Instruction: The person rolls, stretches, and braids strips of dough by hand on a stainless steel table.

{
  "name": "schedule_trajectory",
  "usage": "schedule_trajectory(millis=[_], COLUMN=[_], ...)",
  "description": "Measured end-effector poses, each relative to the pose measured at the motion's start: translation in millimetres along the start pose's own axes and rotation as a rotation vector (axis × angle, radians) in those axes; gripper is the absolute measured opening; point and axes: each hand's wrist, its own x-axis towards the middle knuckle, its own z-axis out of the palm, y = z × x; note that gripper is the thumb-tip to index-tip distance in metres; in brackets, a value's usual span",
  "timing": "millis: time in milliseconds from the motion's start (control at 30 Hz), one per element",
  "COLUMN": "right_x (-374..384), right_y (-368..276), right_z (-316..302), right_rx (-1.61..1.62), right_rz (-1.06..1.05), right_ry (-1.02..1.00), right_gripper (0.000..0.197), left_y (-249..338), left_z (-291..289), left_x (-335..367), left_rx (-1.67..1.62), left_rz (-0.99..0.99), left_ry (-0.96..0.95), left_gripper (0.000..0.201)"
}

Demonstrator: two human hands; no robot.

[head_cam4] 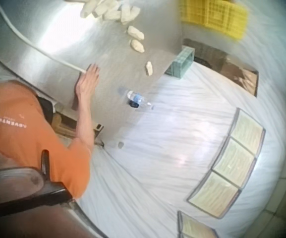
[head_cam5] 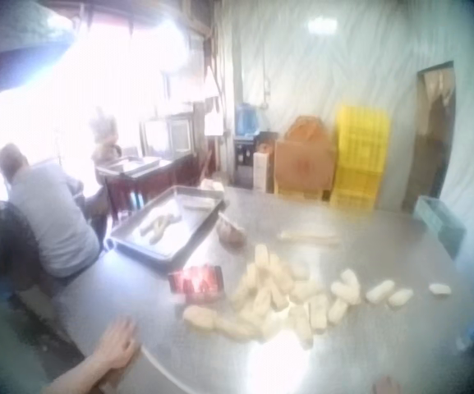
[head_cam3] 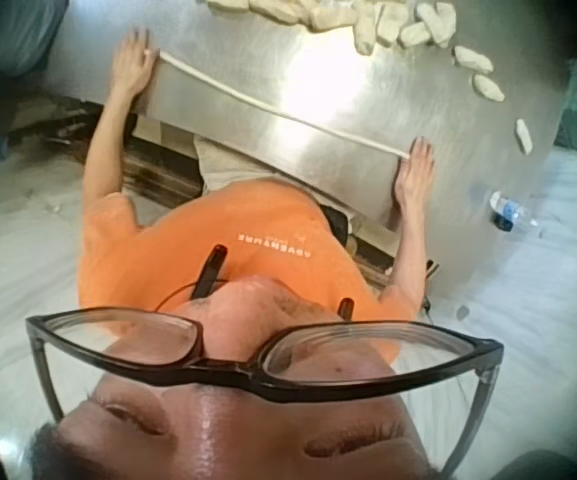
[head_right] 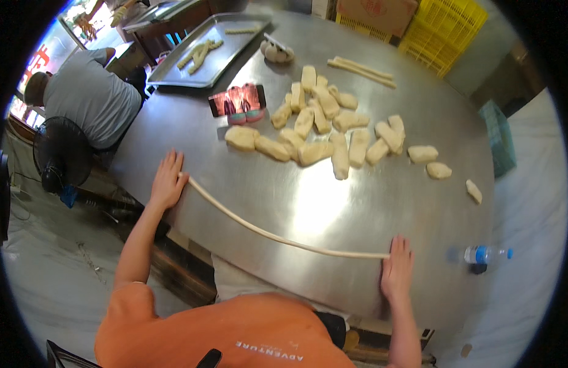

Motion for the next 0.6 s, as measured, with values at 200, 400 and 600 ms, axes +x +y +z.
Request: schedule_trajectory(millis=[200, 400, 600], right_x=[94, -20, 40], right_y=[12, 15, -24], right_z=[-5, 14, -75], right_rx=[-0.138, 0.226, 0.943], right_rz=[0.113, -0.334, -0.093], right_ry=[0.367, 0.283, -0.458], right_gripper=[0.066, 0.039, 0.021], left_y=[-6, 19, 62], left_z=[10, -24, -99], left_x=[62, -69, -20], left_rx=[-0.066, -0.17, -0.949], left_rz=[0.043, 0.223, 0.001], left_ry=[0.088, 0.292, -0.698], left_gripper=[0.068, 0.033, 0.025])
